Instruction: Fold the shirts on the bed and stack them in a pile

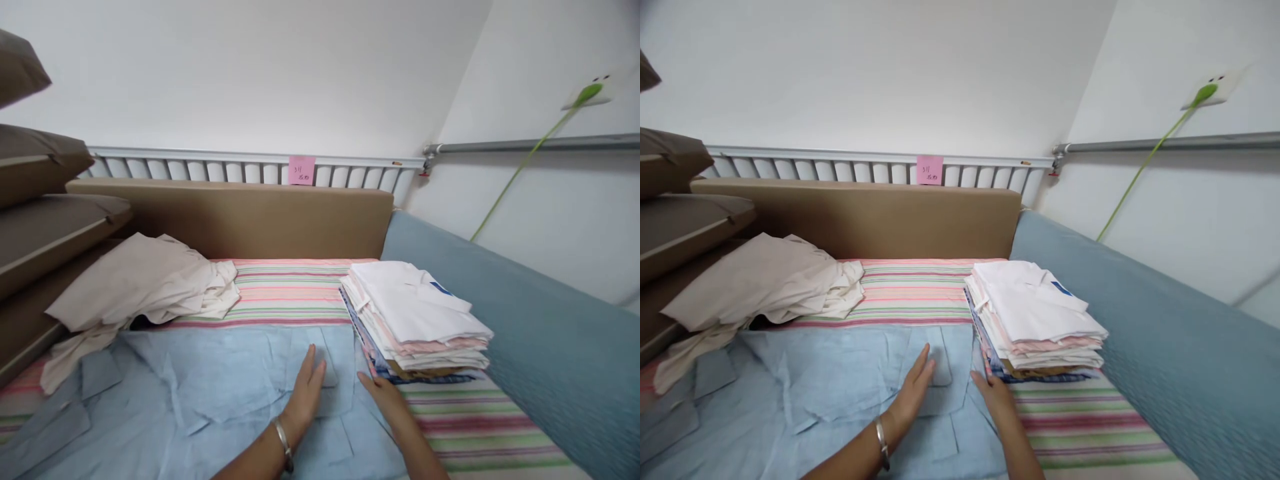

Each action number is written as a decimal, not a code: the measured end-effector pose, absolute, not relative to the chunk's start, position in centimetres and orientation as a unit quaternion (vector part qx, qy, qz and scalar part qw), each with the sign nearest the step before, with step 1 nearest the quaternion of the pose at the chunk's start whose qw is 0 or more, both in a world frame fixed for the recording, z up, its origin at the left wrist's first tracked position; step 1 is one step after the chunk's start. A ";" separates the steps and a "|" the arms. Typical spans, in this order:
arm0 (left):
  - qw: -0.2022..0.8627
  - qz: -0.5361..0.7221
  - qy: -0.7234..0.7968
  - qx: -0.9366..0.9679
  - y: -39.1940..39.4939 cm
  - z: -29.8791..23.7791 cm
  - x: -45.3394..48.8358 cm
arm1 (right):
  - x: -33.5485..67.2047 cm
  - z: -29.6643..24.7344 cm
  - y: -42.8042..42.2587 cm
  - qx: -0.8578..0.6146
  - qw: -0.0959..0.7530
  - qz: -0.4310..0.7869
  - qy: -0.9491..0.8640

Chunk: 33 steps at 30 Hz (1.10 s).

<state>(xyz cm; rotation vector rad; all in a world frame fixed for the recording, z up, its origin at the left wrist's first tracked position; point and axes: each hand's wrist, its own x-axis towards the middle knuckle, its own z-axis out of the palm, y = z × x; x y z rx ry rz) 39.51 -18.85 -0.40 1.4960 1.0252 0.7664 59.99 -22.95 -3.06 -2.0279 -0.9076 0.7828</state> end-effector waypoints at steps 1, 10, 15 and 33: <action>0.598 0.331 0.432 0.588 -18.7 -0.9 39.7 | 59.6 -3.0 -22.7 -0.775 0.404 0.329 -0.358; 0.772 0.405 0.352 0.341 -17.8 -3.2 39.6 | 53.3 0.3 -22.0 -0.554 0.571 0.539 -0.277; 0.835 0.407 0.304 0.212 -17.9 -0.1 35.9 | 45.8 2.9 -19.7 -0.640 0.488 0.418 -0.421; 0.740 0.495 0.381 0.248 -19.8 -0.5 25.3 | 38.0 3.5 -21.5 -0.635 0.340 0.219 -0.659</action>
